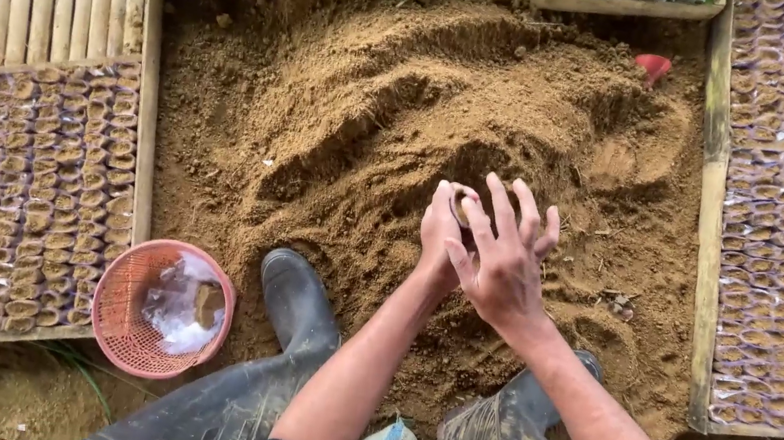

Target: Filling small plastic bags with soil, arranging them in a wooden tray, and using a small stick to poke holes for planting.

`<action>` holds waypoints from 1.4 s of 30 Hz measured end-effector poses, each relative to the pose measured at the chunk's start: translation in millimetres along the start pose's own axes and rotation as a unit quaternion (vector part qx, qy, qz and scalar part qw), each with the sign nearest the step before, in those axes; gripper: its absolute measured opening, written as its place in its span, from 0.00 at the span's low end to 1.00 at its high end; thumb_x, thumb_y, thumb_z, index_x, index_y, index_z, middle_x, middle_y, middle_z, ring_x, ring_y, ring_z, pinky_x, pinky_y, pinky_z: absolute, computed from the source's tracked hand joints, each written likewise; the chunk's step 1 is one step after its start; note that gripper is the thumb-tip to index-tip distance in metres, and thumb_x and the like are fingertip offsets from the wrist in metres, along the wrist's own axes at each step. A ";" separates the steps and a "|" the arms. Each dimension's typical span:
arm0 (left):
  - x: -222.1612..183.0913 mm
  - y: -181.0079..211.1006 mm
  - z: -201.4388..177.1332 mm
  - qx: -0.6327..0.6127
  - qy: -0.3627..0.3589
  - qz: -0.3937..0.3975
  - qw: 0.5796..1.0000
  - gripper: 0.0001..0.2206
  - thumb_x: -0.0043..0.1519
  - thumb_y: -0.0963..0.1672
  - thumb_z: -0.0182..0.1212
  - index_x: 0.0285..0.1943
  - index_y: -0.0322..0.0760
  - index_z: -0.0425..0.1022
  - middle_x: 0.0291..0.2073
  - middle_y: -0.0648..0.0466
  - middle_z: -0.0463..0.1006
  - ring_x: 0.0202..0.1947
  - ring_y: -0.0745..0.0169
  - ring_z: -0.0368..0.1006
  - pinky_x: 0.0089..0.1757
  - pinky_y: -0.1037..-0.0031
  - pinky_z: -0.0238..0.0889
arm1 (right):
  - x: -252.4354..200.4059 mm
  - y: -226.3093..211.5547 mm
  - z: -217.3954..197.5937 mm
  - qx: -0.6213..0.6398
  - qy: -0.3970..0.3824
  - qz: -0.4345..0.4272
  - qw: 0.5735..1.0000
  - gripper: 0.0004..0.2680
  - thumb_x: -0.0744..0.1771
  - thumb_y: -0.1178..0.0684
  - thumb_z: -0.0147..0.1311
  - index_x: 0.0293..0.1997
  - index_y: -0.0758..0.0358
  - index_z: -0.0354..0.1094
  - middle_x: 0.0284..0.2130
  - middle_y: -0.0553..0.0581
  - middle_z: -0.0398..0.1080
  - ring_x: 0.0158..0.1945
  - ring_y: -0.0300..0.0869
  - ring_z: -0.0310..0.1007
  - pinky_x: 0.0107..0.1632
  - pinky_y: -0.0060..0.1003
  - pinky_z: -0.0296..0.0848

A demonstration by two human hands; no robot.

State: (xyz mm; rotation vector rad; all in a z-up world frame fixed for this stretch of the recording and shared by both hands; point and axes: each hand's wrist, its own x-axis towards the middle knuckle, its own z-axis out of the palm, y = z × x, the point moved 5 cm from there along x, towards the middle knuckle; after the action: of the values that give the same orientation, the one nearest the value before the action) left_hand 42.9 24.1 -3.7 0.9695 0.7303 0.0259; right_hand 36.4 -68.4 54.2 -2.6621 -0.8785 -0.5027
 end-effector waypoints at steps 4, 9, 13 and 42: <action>-12.5 14.9 3.0 0.098 0.002 0.010 0.995 0.21 0.70 0.51 0.36 0.39 0.38 0.76 0.25 0.47 0.78 0.30 0.54 0.77 0.33 0.68 0.67 | 5.4 -2.2 -5.6 -0.012 -0.021 0.003 1.000 0.19 0.71 0.33 0.39 0.58 0.52 0.70 0.70 0.62 0.59 0.74 0.54 0.43 0.68 0.62 0.28; -2.3 1.8 -2.3 0.091 -0.028 0.065 0.993 0.22 0.71 0.50 0.34 0.40 0.36 0.75 0.25 0.43 0.76 0.27 0.54 0.75 0.29 0.67 0.67 | 6.3 -1.9 -5.4 0.000 -0.022 0.004 1.000 0.21 0.71 0.32 0.38 0.61 0.54 0.69 0.70 0.65 0.58 0.74 0.56 0.45 0.67 0.64 0.29; 0.6 -7.0 -3.1 -0.004 -0.033 0.029 0.999 0.21 0.72 0.50 0.36 0.37 0.38 0.75 0.20 0.50 0.73 0.22 0.61 0.72 0.24 0.75 0.63 | 1.9 -0.2 3.0 0.000 -0.033 0.004 0.999 0.20 0.71 0.34 0.37 0.61 0.53 0.69 0.69 0.65 0.59 0.74 0.56 0.46 0.67 0.64 0.30; -20.5 -4.3 9.9 -0.262 -0.128 0.027 0.956 0.33 0.71 0.61 0.18 0.72 0.40 0.54 0.46 0.46 0.68 0.41 0.59 0.68 0.42 0.71 0.70 | 11.2 18.0 4.4 0.114 -0.162 0.074 0.977 0.19 0.65 0.40 0.61 0.59 0.51 0.68 0.65 0.52 0.60 0.70 0.48 0.51 0.67 0.60 0.47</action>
State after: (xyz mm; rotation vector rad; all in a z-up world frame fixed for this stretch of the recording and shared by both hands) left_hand 31.6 7.5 7.9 0.4695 0.4222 0.1331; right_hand 56.9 -74.8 52.0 -2.6050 -0.7586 0.0691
